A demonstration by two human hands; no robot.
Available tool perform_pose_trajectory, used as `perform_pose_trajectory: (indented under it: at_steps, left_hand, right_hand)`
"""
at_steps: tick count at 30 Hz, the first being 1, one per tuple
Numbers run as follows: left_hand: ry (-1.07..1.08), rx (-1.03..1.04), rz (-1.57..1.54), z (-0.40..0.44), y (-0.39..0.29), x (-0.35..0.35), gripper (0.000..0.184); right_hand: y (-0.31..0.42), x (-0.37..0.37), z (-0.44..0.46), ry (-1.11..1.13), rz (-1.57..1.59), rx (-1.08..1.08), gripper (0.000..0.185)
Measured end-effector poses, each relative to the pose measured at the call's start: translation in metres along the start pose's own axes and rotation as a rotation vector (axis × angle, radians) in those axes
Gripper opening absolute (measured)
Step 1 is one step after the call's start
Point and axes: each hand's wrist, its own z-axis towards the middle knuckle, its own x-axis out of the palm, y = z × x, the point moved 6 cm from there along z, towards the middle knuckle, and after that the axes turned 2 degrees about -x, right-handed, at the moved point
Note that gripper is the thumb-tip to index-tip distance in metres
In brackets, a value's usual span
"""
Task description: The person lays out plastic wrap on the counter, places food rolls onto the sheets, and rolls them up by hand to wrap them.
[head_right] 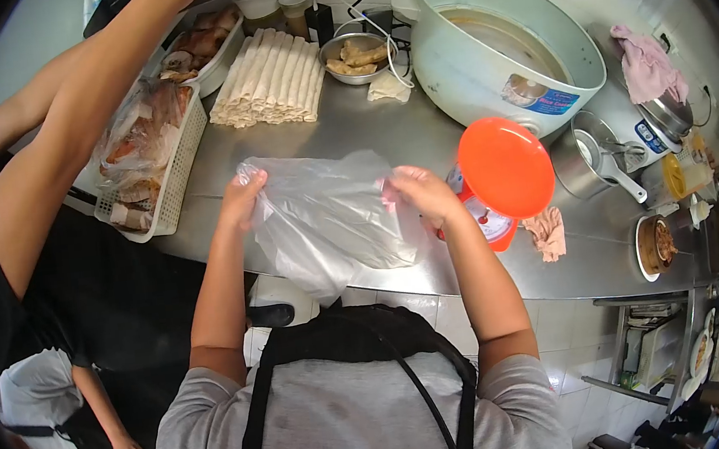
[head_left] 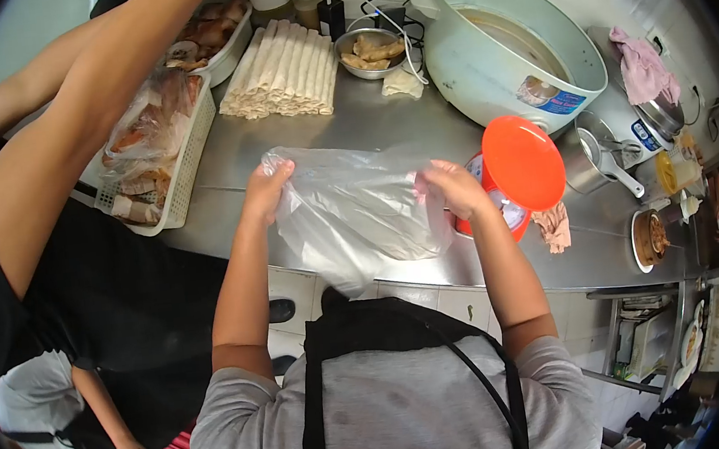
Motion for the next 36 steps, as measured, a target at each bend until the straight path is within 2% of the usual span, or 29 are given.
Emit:
perform_pose_trajectory:
  at_steps: [1,3,6,9,12,15,16,17,18,19,20,21,22,23,25,26,28,29,31,33,35,36]
  left_hand:
    - [0.016,-0.053,0.058,0.004,0.006,-0.008,0.024]
    - [0.047,-0.164,0.172,0.009,0.018,-0.023,0.025]
    - [0.111,-0.233,0.074,0.017,0.022,-0.032,0.025]
    - [0.159,-0.299,0.038,0.024,0.015,-0.03,0.024]
    - [0.292,-0.286,0.179,0.039,0.012,-0.038,0.026]
    - [0.407,-0.131,0.513,0.06,0.0,-0.054,0.029]
    - [0.445,-0.126,0.549,0.061,-0.004,-0.052,0.039]
    - [0.472,-0.101,0.555,0.057,-0.017,-0.043,0.06]
    - [0.447,-0.081,0.667,0.052,-0.042,-0.031,0.09]
    - [0.429,0.144,0.737,0.072,-0.046,-0.032,0.107]
    - [0.452,0.271,0.743,0.065,-0.067,-0.008,0.111]
    - [0.472,0.488,0.789,0.054,-0.084,0.025,0.102]
    - [0.464,0.707,0.824,0.042,-0.096,0.047,0.093]
    - [0.5,0.619,0.836,0.052,-0.086,0.061,0.083]
    - [0.538,0.434,0.869,0.068,-0.068,0.084,0.063]
    - [0.438,0.389,0.833,0.076,-0.062,0.078,0.054]
    - [0.261,0.313,0.731,0.074,-0.063,0.08,0.036]
    - [0.237,0.343,0.656,0.078,-0.062,0.077,0.035]
    - [0.181,0.393,0.503,0.091,-0.054,0.065,0.034]
    - [0.108,0.31,0.468,0.098,-0.038,0.06,0.03]
    - [0.072,0.211,0.438,0.1,-0.031,0.057,0.028]
    - [0.075,0.156,0.422,0.099,-0.028,0.057,0.028]
  right_hand:
    - [-0.001,-0.001,0.009,-0.037,0.076,0.0,0.023]
    - [-0.003,-0.009,0.027,-0.209,-0.125,0.134,0.03]
    - [-0.007,-0.013,0.062,-0.326,-0.225,0.158,0.034]
    - [-0.004,-0.016,0.091,-0.367,-0.586,-0.006,0.038]
    - [0.007,-0.02,0.111,-0.413,-0.817,-0.208,0.039]
    - [0.034,-0.008,0.103,-0.371,-0.876,-0.181,0.036]
    - [0.02,-0.019,0.114,-0.369,-0.76,-0.194,0.036]
    - [0.019,-0.02,0.118,-0.454,-0.752,-0.257,0.036]
    - [0.05,0.0,0.106,-0.404,-0.949,-0.19,0.036]
    - [0.066,0.015,0.106,-0.328,-1.063,-0.419,0.035]
    - [0.084,0.037,0.103,-0.204,-1.134,-0.495,0.032]
    - [0.092,0.055,0.107,-0.113,-1.197,-0.568,0.033]
    - [0.104,0.073,0.102,-0.113,-1.203,-0.707,0.032]
    - [0.114,0.092,0.099,0.029,-1.282,-0.525,0.042]
    - [0.135,0.103,0.074,-0.174,-1.265,-0.794,0.059]
    - [0.141,0.106,0.058,-0.271,-1.252,-0.93,0.069]
    - [0.143,0.082,0.032,-0.559,-1.164,-0.792,0.089]
    - [0.137,0.07,0.018,-0.7,-1.114,-0.722,0.1]
    - [0.078,0.041,0.019,-0.78,-0.945,-0.409,0.112]
    - [0.012,0.024,0.036,-0.669,-0.62,-0.365,0.116]
    - [-0.033,0.027,0.049,-0.512,-0.154,-0.118,0.112]
    - [-0.038,0.033,0.051,-0.416,-0.055,-0.041,0.111]
